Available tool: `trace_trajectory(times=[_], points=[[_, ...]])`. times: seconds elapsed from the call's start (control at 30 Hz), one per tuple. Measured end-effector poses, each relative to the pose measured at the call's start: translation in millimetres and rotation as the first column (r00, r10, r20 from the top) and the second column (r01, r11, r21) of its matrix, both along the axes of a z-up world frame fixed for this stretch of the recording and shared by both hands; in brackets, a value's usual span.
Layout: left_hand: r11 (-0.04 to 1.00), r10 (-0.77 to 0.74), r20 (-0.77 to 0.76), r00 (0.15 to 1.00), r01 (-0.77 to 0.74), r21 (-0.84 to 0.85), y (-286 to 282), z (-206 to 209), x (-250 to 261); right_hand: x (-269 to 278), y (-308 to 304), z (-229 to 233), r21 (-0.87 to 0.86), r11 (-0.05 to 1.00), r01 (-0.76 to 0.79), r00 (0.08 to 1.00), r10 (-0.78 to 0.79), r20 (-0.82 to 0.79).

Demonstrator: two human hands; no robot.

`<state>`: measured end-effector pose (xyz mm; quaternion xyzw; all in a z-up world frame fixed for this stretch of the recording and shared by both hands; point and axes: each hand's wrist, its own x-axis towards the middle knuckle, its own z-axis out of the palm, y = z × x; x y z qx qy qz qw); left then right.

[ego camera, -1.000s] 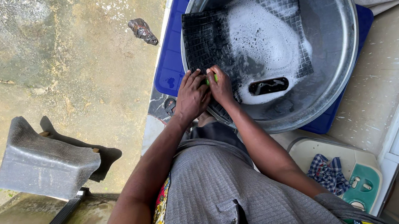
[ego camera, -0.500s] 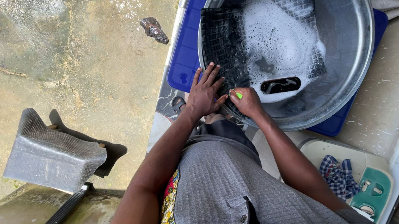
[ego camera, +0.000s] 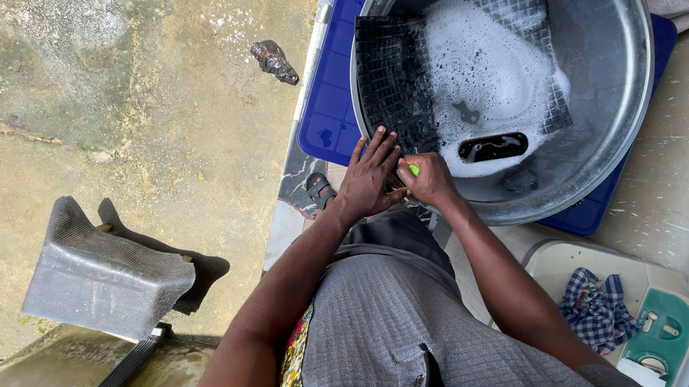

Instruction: The person cleans a rubber mat by scrubbing it with a sponge and a brush in a basin of soapy water.

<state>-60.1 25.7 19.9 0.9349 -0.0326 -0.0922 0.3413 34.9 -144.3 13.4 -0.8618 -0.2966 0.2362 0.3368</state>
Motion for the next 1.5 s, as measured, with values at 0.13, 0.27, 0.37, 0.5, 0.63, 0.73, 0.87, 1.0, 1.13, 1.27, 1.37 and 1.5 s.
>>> trace_trajectory(times=[0.13, 0.27, 0.37, 0.5, 0.63, 0.73, 0.87, 1.0, 1.13, 1.27, 1.37, 1.5], points=[[0.991, 0.106, 0.188, 0.976, -0.088, -0.104, -3.6, -3.5, -6.3, 8.0, 19.4, -11.1, 0.123, 0.991, -0.048, 0.996, 0.038, 0.083], [0.962, 0.235, 0.123, 0.964, -0.213, -0.168, -10.7, 10.8, -2.5, 16.9, 39.1, -24.3, 0.144, 0.989, -0.030, 0.992, 0.012, 0.127], [0.944, 0.311, 0.115, 0.943, -0.292, -0.155, -20.8, 19.4, 2.7, 25.5, 48.7, -27.9, 0.290, 0.954, -0.081, 0.988, 0.037, 0.153], [0.918, 0.387, 0.137, 0.912, -0.368, -0.149, -37.2, 14.5, 5.3, 28.0, 54.2, -31.6, 0.176, 0.984, 0.024, 0.995, -0.041, 0.094], [0.884, 0.457, 0.080, 0.886, -0.443, -0.148, -52.2, 3.3, 1.8, 26.0, 40.7, -26.8, 0.256, 0.966, -0.030, 0.989, -0.009, 0.147], [0.846, 0.531, 0.091, 0.842, -0.521, -0.118, -63.4, -3.8, -1.2, 28.6, 18.7, -22.3, 0.352, 0.907, -0.229, 0.966, 0.167, 0.198], [0.808, 0.575, 0.055, 0.816, -0.556, -0.196, -78.2, -9.3, -6.1, 29.7, -10.6, -24.8, 0.281, 0.926, -0.253, 0.967, 0.250, 0.047], [0.798, 0.592, -0.003, 0.806, -0.586, -0.141, -84.8, -12.8, -6.6, 33.3, -24.5, -31.6, 0.217, 0.922, -0.320, 0.947, 0.321, 0.032], [0.769, 0.629, -0.006, 0.777, -0.623, -0.146, -87.7, -16.0, -7.9, 36.5, -17.9, -41.2, 0.239, 0.890, -0.388, 0.921, 0.360, 0.151], [0.772, 0.626, -0.038, 0.779, -0.625, -0.111, -90.7, -13.1, -9.3, 46.5, 7.0, -54.3, 0.192, 0.908, -0.372, 0.919, 0.332, 0.211], [0.779, 0.619, -0.054, 0.783, -0.622, -0.077, -92.8, -9.0, -10.6, 57.3, 24.0, -71.7, 0.279, 0.860, -0.428, 0.876, 0.318, 0.363], [0.797, 0.599, -0.068, 0.798, -0.602, -0.043, -90.7, -4.4, -10.8, 71.0, 41.2, -101.1, 0.210, 0.876, -0.434, 0.867, 0.343, 0.362]])
